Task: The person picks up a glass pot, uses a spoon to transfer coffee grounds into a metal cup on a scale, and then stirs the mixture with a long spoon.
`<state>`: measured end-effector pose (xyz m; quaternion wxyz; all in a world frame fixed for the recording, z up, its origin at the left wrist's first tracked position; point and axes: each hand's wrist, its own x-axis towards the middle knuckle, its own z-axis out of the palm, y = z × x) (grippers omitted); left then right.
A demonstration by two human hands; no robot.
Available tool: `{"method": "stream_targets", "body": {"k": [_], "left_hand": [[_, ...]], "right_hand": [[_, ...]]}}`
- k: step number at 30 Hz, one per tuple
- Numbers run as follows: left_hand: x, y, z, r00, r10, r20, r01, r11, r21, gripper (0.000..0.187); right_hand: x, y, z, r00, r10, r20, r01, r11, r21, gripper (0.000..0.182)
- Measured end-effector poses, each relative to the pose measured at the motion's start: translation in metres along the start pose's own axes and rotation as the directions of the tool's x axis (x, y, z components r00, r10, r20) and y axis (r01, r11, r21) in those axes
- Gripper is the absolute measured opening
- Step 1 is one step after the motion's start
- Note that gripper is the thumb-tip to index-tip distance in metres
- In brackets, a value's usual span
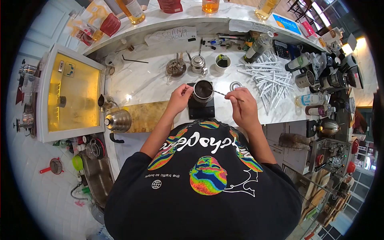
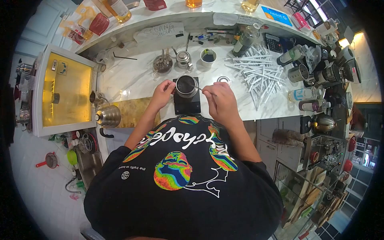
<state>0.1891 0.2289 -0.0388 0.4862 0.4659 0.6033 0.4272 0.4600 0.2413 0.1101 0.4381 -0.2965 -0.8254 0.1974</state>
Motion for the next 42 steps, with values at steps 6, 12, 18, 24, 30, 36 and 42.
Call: {"method": "stream_targets", "body": {"k": [6,12,18,24,30,36,42], "left_hand": [[-0.001,0.001,-0.001,1.000,0.003,-0.006,-0.003,0.999,0.044,0.021],[-0.001,-0.002,0.001,0.999,0.021,-0.032,-0.020,1.000,0.019,0.022],[-0.001,-0.002,-0.001,1.000,0.015,-0.017,-0.015,1.000,0.002,0.022],[-0.005,0.009,-0.001,0.997,0.035,-0.062,-0.030,0.996,0.085,0.023],[-0.001,0.001,-0.001,0.999,0.017,-0.046,-0.014,0.998,0.058,0.023],[-0.001,-0.003,-0.001,0.998,0.029,-0.052,-0.027,0.998,0.051,0.023],[-0.002,0.005,0.000,0.999,-0.006,-0.036,0.008,0.998,0.064,0.023]], "right_hand": [[-0.003,0.003,-0.006,1.000,0.009,-0.014,-0.009,0.999,-0.035,0.007],[0.002,-0.001,0.001,0.998,0.061,-0.025,-0.062,0.997,-0.035,0.007],[0.002,-0.002,-0.001,1.000,-0.026,0.007,0.026,1.000,0.005,0.008],[0.000,0.003,-0.002,1.000,0.013,-0.004,-0.013,0.999,-0.032,0.007],[0.003,0.000,-0.004,0.999,-0.017,0.036,0.018,1.000,-0.012,0.006],[0.001,0.005,-0.010,1.000,-0.010,0.018,0.011,0.999,-0.052,0.006],[0.001,0.002,-0.003,0.999,0.034,0.036,-0.034,0.999,-0.008,0.005]]}}
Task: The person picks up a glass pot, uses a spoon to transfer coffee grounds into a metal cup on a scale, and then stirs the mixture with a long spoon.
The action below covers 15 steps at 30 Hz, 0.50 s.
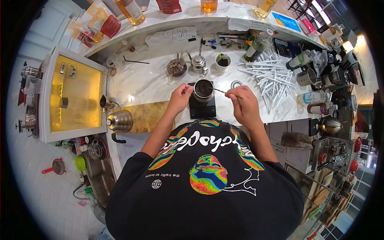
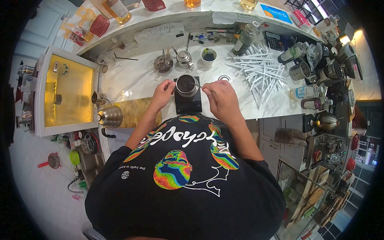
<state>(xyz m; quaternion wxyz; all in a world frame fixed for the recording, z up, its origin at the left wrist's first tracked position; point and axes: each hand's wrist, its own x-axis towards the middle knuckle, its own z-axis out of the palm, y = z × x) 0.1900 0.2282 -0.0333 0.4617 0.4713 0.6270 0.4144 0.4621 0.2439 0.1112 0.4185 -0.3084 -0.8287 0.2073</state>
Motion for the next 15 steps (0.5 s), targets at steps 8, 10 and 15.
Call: {"method": "stream_targets", "body": {"k": [8,10,15], "left_hand": [[-0.002,0.001,0.002,1.000,0.016,-0.022,-0.017,0.998,-0.062,0.024],[-0.002,0.001,-0.001,1.000,-0.019,0.012,0.019,1.000,-0.001,0.022],[-0.002,-0.005,0.001,0.999,0.022,-0.036,-0.023,1.000,-0.017,0.023]], "right_hand": [[0.002,-0.004,-0.004,1.000,-0.025,0.002,0.025,1.000,0.002,0.008],[0.002,-0.002,-0.002,1.000,-0.012,0.002,0.012,1.000,0.019,0.009],[-0.001,0.001,-0.006,1.000,-0.018,-0.021,0.017,0.999,-0.034,0.007]]}}
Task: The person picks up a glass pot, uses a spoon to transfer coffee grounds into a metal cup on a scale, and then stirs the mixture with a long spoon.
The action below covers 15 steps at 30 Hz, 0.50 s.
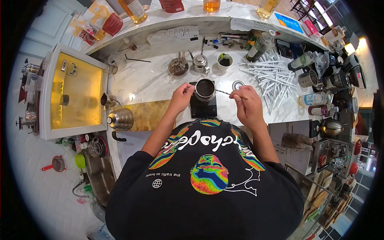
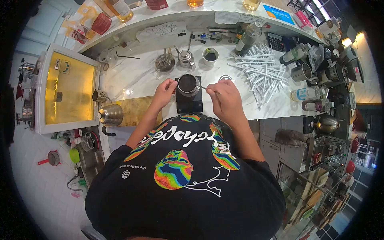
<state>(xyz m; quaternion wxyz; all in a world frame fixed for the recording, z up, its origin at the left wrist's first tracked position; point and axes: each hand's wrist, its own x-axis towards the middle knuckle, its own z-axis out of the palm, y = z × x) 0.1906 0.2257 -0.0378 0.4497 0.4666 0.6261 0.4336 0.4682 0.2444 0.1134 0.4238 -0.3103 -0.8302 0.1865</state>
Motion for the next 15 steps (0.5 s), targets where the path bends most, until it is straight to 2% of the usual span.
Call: {"method": "stream_targets", "body": {"k": [2,4,7,9,15], "left_hand": [[0.001,0.003,0.001,1.000,-0.021,0.018,0.022,0.999,-0.032,0.023],[0.002,0.004,-0.001,0.998,-0.039,0.046,0.038,0.999,0.012,0.022],[0.000,0.005,-0.001,0.998,-0.046,0.037,0.044,0.998,0.050,0.022],[0.000,0.004,-0.003,0.999,-0.040,0.034,0.038,0.998,0.055,0.022],[0.001,0.003,-0.001,0.998,-0.043,0.051,0.042,0.999,0.014,0.022]], "right_hand": [[0.000,-0.003,0.001,1.000,-0.028,0.000,0.028,1.000,0.015,0.007],[0.001,-0.004,0.005,0.999,-0.013,0.029,0.012,0.999,0.035,0.007],[-0.002,0.003,0.004,0.999,0.022,-0.025,-0.022,1.000,-0.019,0.005],[-0.003,0.006,0.002,1.000,-0.011,-0.019,0.011,1.000,0.007,0.001],[0.002,-0.003,0.004,0.999,-0.031,0.024,0.030,0.999,0.036,0.006]]}}
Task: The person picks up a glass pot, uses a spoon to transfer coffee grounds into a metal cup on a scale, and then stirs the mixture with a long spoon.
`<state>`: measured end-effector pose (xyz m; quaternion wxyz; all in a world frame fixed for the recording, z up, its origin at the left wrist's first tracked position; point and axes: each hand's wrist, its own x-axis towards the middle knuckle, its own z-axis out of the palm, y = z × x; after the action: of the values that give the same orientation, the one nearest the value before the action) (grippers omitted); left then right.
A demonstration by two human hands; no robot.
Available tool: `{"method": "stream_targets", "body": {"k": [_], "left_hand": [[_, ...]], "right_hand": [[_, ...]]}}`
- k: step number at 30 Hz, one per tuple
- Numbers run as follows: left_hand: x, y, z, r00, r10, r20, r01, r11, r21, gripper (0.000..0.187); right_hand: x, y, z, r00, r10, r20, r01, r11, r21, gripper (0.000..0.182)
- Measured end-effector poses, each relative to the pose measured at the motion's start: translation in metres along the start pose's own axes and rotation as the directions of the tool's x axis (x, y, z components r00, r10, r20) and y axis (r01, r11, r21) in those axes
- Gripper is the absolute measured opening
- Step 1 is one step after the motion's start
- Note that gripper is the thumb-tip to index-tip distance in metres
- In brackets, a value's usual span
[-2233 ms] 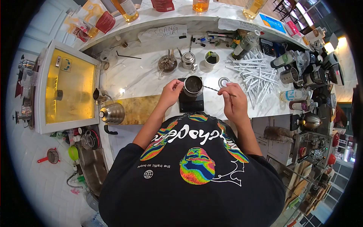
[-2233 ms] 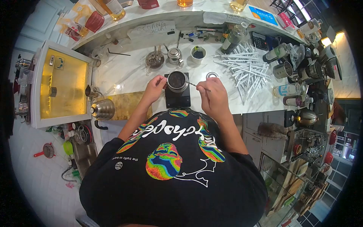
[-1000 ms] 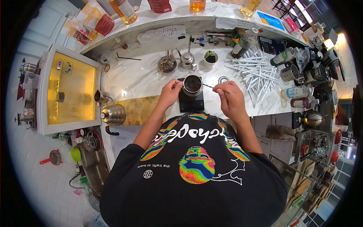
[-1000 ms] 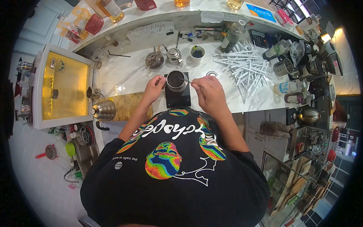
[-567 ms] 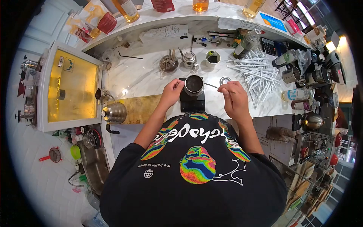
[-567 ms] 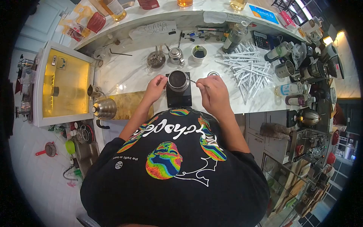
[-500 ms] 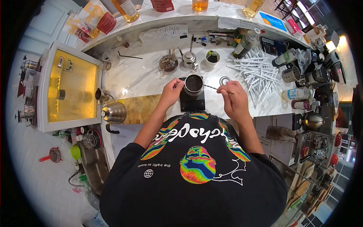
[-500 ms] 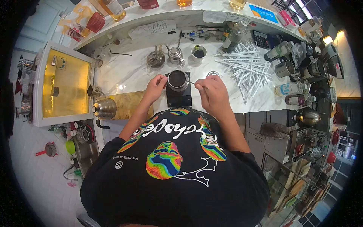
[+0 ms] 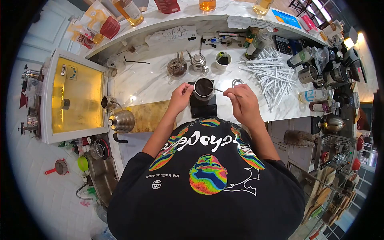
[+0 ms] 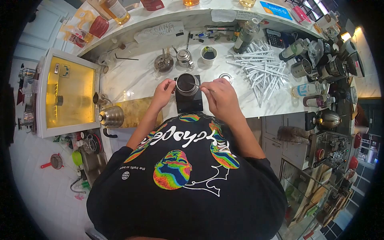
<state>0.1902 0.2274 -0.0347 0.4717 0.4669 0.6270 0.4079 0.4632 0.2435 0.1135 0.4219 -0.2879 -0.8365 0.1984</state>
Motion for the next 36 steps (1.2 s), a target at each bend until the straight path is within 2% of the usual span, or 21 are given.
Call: {"method": "stream_targets", "body": {"k": [2,4,8,9,12,16,18,20,24,28,31,36], "left_hand": [[0.000,-0.002,-0.001,1.000,-0.003,-0.007,0.003,1.000,-0.009,0.022],[0.000,-0.004,-0.001,1.000,0.018,-0.008,-0.018,1.000,0.018,0.022],[-0.001,0.002,0.001,1.000,0.005,-0.003,-0.005,1.000,0.008,0.022],[-0.002,0.004,0.001,1.000,-0.005,-0.003,0.005,1.000,0.004,0.022],[-0.002,0.001,0.000,1.000,-0.001,-0.010,0.001,1.000,0.002,0.022],[0.000,-0.006,0.003,0.998,0.037,-0.055,-0.040,0.998,-0.051,0.023],[0.000,-0.003,0.002,1.000,0.006,-0.027,-0.007,0.999,-0.035,0.022],[-0.001,0.000,0.003,1.000,-0.027,-0.004,0.026,0.999,-0.017,0.021],[-0.003,-0.004,0.004,0.998,0.027,-0.059,-0.032,0.997,-0.075,0.024],[-0.001,-0.004,0.005,0.998,0.027,-0.054,-0.030,0.998,-0.064,0.024],[-0.002,-0.003,0.005,0.999,0.014,-0.053,-0.018,0.997,-0.070,0.025],[-0.001,-0.006,0.005,0.998,0.020,-0.066,-0.025,0.997,-0.067,0.024]], "right_hand": [[-0.003,0.005,0.001,0.998,0.027,-0.058,-0.030,0.998,-0.053,0.006],[-0.005,0.009,-0.001,0.999,0.009,-0.048,-0.011,0.999,-0.030,0.001],[0.000,0.001,-0.001,1.000,-0.027,0.002,0.027,1.000,0.003,0.003],[-0.001,0.001,0.001,1.000,0.007,0.019,-0.007,1.000,-0.008,0.004],[-0.003,0.007,0.002,0.998,0.029,-0.061,-0.031,0.999,-0.030,0.004],[-0.005,0.008,-0.002,0.999,0.001,-0.049,-0.001,1.000,-0.005,0.003],[-0.002,0.003,-0.002,1.000,-0.020,0.004,0.020,1.000,0.001,0.002],[-0.003,0.005,-0.001,1.000,-0.006,-0.012,0.006,1.000,-0.010,0.002],[-0.004,0.006,-0.005,0.997,0.051,-0.053,-0.054,0.997,-0.061,0.006],[-0.001,0.000,-0.002,0.999,-0.024,-0.033,0.024,1.000,-0.011,0.011],[-0.002,0.006,0.001,1.000,0.007,-0.020,-0.007,1.000,-0.015,0.003],[-0.003,0.011,-0.008,0.999,0.011,-0.042,-0.013,0.999,-0.042,0.004]]}}
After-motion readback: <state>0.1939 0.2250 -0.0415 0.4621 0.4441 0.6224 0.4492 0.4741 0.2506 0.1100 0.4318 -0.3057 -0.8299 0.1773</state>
